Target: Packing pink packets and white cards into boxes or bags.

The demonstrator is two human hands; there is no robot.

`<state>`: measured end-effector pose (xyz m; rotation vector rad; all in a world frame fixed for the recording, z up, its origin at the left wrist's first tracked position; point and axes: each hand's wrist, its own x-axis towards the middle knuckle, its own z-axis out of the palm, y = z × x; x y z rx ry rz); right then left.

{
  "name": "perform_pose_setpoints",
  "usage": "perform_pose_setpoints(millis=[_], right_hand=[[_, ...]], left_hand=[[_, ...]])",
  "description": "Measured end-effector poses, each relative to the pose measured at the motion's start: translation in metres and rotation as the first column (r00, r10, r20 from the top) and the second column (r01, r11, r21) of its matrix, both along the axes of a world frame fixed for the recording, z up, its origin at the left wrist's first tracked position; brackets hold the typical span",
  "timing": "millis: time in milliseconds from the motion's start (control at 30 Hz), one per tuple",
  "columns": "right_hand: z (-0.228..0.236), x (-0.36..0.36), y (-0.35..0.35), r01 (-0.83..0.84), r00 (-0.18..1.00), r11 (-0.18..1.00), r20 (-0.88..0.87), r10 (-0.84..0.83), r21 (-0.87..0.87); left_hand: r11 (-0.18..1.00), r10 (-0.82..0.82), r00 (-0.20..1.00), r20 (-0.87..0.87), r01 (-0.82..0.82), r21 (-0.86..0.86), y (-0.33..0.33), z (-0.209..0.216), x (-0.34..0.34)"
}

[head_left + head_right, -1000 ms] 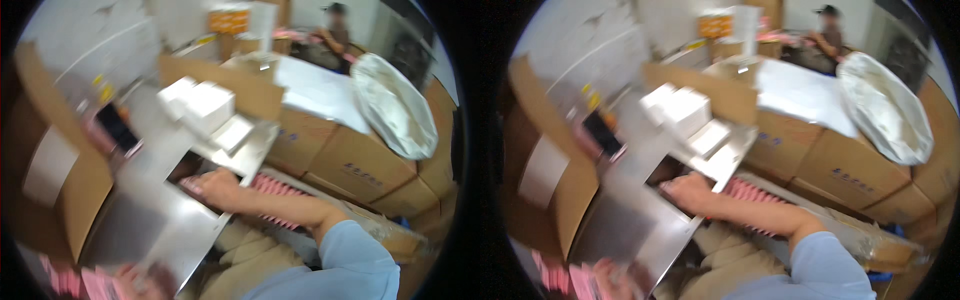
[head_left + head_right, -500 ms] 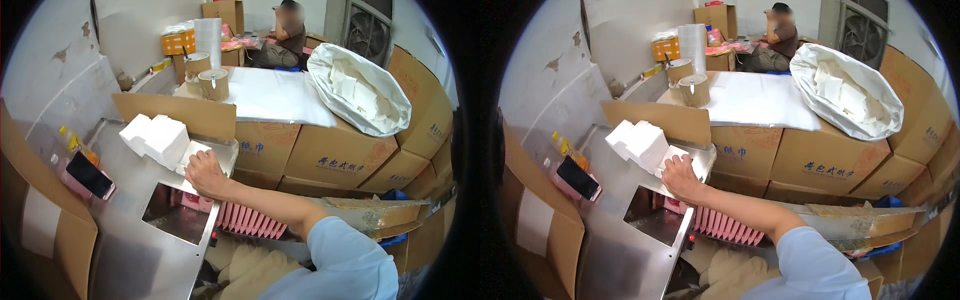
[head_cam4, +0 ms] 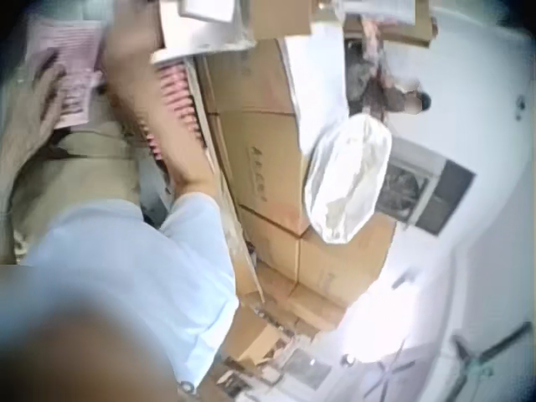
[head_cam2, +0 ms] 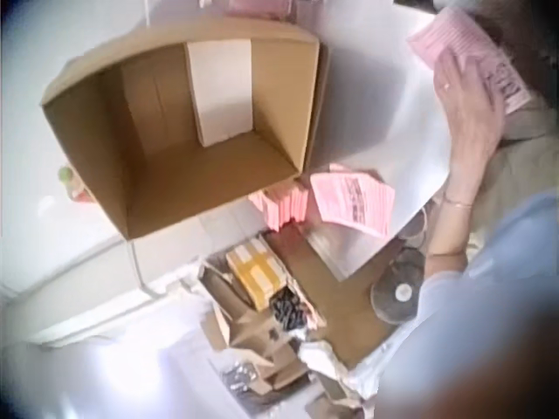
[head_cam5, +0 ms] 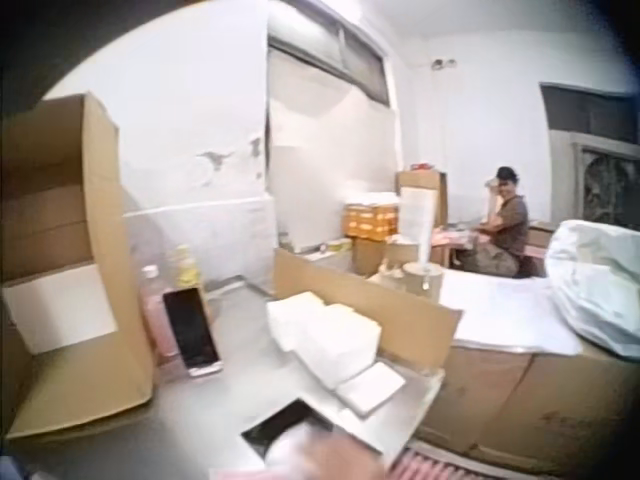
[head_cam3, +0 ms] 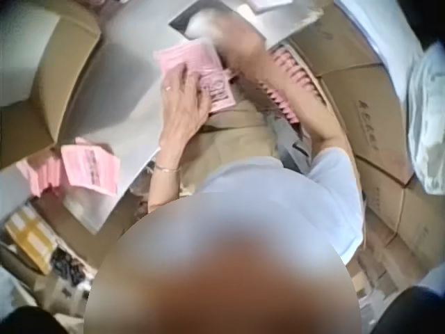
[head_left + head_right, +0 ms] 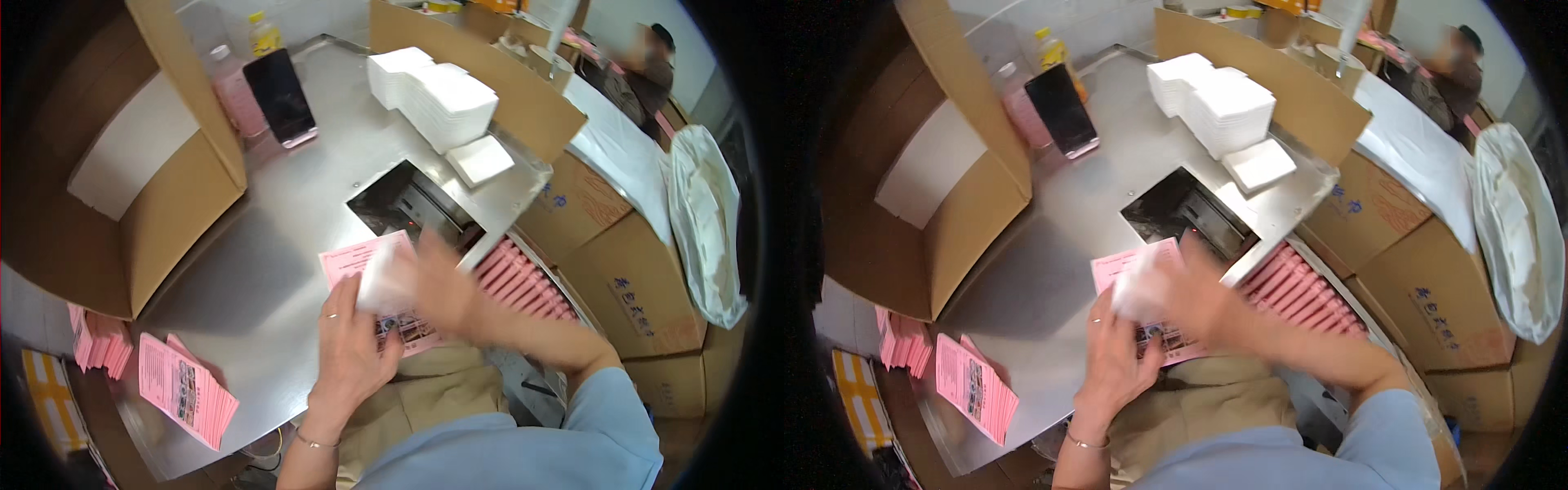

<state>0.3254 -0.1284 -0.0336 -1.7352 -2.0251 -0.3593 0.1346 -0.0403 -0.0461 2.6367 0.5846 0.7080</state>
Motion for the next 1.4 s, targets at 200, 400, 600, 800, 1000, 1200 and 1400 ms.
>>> perform_pose_setpoints(millis=[200,400,600,800,1000,1200,1400], right_hand=[[-0.005,-0.02,0.033,0.002,0.996,0.983,0.089,0.015,-0.185],[-0.012,-0.029,0.029,-0.113,0.993,0.993,-0.037,0.114,0.027],[-0.012,0.114,0.023,0.645,0.73,0.749,0.166,-0.663,0.154],[-0.027,0.142,0.019,0.553,0.828,0.802,-0.049,-0.558,0.225],[-0.022,0.149,0.011,0.521,0.851,0.815,-0.087,-0.517,0.253],[-0.017,0.016,-0.004,-0.121,0.992,0.992,0.047,0.119,0.034],[-0.025,-0.012,0.053,-0.063,0.997,0.997,0.051,0.065,-0.049]], left_hand=[[0.986,0.166,0.981,-0.1,-0.162,0.051,-0.004,0.006,0.007],[0.91,0.382,0.924,-0.012,-0.375,0.175,-0.002,0.011,0.003],[0.889,0.448,0.878,-0.169,-0.416,0.19,-0.007,0.017,0.015],[0.928,0.311,0.937,-0.161,-0.264,0.263,-0.003,0.023,0.012],[0.968,0.224,0.962,-0.156,-0.201,0.151,-0.006,0.009,0.02],[0.997,0.035,0.992,-0.121,-0.042,-0.06,-0.002,0.025,0.001],[0.988,0.057,0.998,-0.001,-0.056,-0.145,-0.007,0.029,0.013]])
